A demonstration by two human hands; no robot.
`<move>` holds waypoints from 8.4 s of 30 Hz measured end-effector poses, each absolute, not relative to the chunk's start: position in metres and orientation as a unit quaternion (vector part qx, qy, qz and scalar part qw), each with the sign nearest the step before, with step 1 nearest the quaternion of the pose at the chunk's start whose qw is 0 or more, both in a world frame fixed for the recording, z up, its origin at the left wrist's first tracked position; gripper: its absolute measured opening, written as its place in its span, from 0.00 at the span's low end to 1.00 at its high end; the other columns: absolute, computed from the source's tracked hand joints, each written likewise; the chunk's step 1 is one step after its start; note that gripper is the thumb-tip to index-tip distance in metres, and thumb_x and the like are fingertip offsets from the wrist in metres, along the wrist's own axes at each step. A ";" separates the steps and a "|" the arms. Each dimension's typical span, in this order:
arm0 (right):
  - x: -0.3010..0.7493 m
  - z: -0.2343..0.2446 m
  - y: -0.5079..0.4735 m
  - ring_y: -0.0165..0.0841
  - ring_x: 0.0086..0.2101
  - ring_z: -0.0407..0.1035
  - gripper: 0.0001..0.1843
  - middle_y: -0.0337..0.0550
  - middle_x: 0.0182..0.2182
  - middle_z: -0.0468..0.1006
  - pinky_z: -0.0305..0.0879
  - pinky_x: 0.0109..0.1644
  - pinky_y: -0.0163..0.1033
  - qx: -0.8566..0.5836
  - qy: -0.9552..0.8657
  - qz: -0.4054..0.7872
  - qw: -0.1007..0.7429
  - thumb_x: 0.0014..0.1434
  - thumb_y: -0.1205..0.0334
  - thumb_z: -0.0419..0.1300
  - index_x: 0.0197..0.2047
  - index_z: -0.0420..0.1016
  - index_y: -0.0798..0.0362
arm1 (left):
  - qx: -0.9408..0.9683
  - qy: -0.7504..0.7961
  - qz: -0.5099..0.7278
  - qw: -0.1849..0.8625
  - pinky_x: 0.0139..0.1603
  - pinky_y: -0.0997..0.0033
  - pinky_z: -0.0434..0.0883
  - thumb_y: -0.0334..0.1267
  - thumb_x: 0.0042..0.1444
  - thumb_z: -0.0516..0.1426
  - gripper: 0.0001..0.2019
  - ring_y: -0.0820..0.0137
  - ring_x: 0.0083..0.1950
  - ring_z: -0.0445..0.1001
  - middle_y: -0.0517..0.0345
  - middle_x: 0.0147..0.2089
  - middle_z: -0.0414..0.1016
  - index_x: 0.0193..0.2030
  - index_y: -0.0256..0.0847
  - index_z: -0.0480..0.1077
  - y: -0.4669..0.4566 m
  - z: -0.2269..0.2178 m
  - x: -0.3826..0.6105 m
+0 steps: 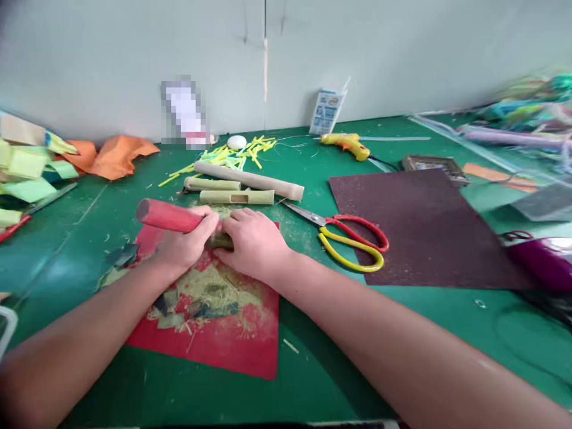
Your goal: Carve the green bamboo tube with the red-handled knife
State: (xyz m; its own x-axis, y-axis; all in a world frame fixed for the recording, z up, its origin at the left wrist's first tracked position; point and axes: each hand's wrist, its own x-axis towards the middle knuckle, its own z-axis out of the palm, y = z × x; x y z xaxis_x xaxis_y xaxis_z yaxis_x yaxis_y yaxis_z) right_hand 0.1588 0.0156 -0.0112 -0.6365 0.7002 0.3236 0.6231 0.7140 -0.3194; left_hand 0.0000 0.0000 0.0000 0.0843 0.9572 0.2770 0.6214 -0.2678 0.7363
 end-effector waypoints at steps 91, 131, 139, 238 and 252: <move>0.162 -0.012 0.020 0.33 0.34 0.63 0.08 0.42 0.30 0.71 0.57 0.38 0.37 -0.356 -0.884 0.181 0.242 0.55 0.58 0.64 0.33 0.75 0.55 | 0.627 0.565 0.434 0.316 0.31 0.72 0.61 0.35 0.49 0.51 0.11 0.73 0.26 0.58 0.63 0.20 0.57 0.18 0.41 0.56 0.004 0.003 0.007; 0.165 -0.011 0.025 0.34 0.35 0.65 0.10 0.44 0.32 0.73 0.58 0.39 0.38 -0.345 -0.893 0.178 0.227 0.56 0.58 0.63 0.36 0.77 0.57 | 0.604 0.511 0.488 0.370 0.24 0.72 0.53 0.31 0.46 0.50 0.14 0.77 0.21 0.52 0.64 0.16 0.51 0.15 0.40 0.50 0.006 0.003 0.000; 0.165 -0.014 0.025 0.34 0.34 0.64 0.09 0.43 0.31 0.72 0.59 0.38 0.38 -0.336 -0.894 0.171 0.243 0.54 0.58 0.65 0.33 0.75 0.56 | 0.629 0.580 0.436 0.280 0.29 0.72 0.59 0.36 0.52 0.53 0.13 0.75 0.25 0.58 0.64 0.20 0.58 0.18 0.40 0.58 0.006 -0.001 0.008; 0.163 -0.013 0.023 0.34 0.33 0.64 0.11 0.43 0.31 0.73 0.57 0.37 0.38 -0.350 -0.897 0.149 0.225 0.52 0.56 0.65 0.32 0.74 0.55 | 0.650 0.565 0.403 0.309 0.29 0.71 0.55 0.37 0.53 0.52 0.13 0.75 0.26 0.57 0.64 0.21 0.57 0.19 0.39 0.59 0.008 0.001 0.003; 0.166 -0.015 0.026 0.38 0.39 0.66 0.13 0.47 0.37 0.75 0.61 0.43 0.41 -0.348 -0.893 0.123 0.256 0.50 0.69 0.60 0.42 0.75 0.55 | 0.524 0.507 0.553 0.403 0.20 0.74 0.51 0.43 0.57 0.56 0.18 0.80 0.18 0.52 0.65 0.17 0.55 0.19 0.39 0.62 0.006 0.005 0.006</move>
State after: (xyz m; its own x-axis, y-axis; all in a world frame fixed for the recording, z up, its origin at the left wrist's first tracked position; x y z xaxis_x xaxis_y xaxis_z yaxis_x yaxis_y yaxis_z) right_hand 0.1663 0.0258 -0.0153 -0.6258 0.6856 0.3720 0.5589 0.7268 -0.3992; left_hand 0.0062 0.0061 0.0054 -0.1260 0.9770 0.1722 0.0862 -0.1622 0.9830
